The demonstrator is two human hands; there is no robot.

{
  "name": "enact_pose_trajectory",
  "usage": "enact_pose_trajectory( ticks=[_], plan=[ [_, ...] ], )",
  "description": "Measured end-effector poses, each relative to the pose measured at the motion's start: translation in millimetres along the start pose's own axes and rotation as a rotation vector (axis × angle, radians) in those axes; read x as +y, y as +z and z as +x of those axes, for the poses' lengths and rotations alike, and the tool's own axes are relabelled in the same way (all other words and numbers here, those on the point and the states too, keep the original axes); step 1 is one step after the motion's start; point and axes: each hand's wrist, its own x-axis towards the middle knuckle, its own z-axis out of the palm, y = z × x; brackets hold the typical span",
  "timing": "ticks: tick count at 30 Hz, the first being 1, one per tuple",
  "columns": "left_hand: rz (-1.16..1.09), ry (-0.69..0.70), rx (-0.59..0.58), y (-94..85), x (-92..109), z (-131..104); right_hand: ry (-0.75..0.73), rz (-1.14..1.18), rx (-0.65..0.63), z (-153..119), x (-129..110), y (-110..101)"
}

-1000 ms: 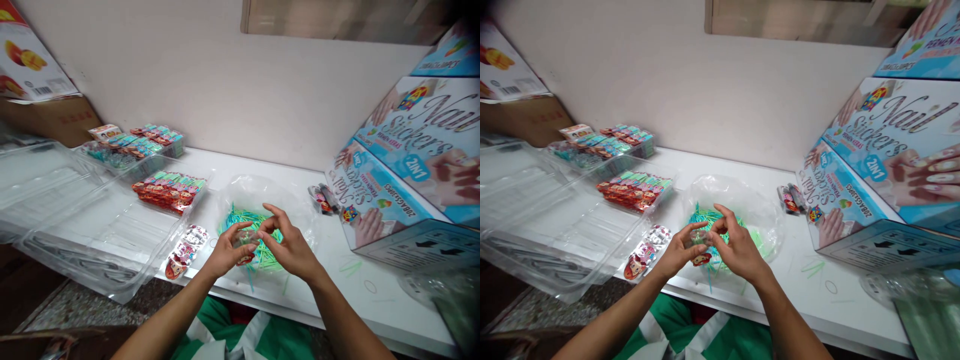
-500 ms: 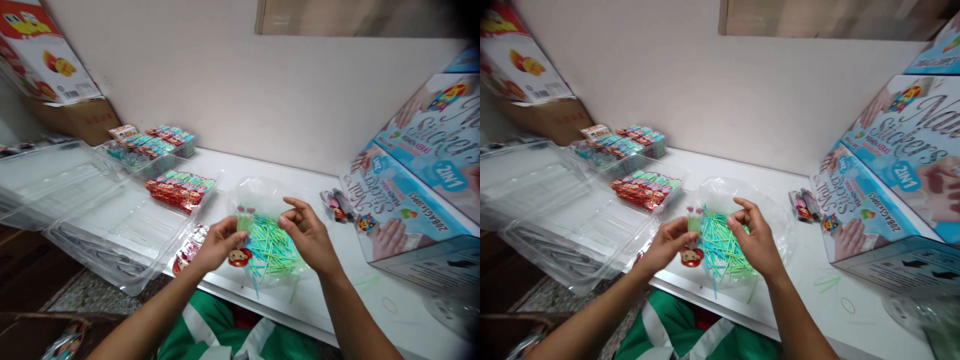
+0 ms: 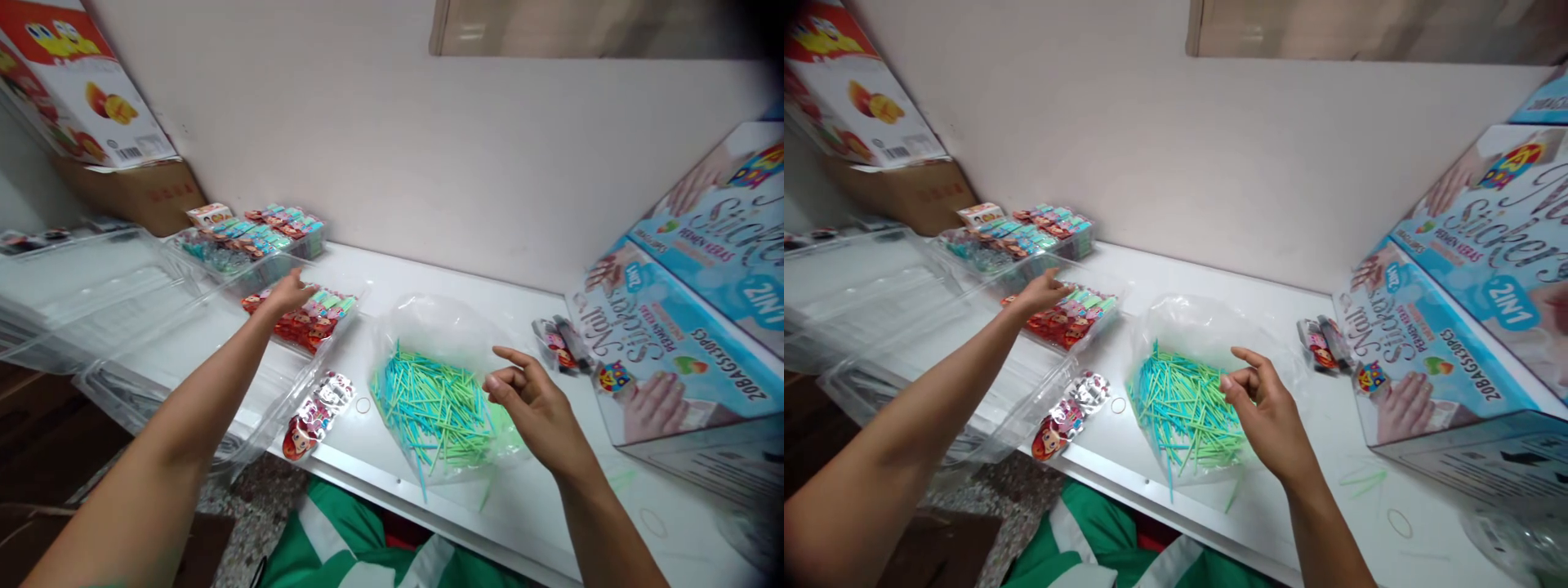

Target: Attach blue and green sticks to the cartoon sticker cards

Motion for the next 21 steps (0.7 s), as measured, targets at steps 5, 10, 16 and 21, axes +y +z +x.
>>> enact_pose_trajectory(
  ticks=[5,10,16,21],
  plan=[
    [-0.034,0.181,-0.002,-7.3,17,-72,0.024,-0.032,-0.042,1,8,2],
    [0.111,0.295,-0.296,45.2,17,-194,-0.005,-0.024,-0.130,-1,5,19],
    [0.706,0.172,-0.174,109.3,-36,-224,-0.016,-0.090,-0.194,-12,-3,7],
    [0.752,0.173,-0.147,109.3,-38,-217,0.047,-0.091,-0.138,-20,18,-12]
  ],
)
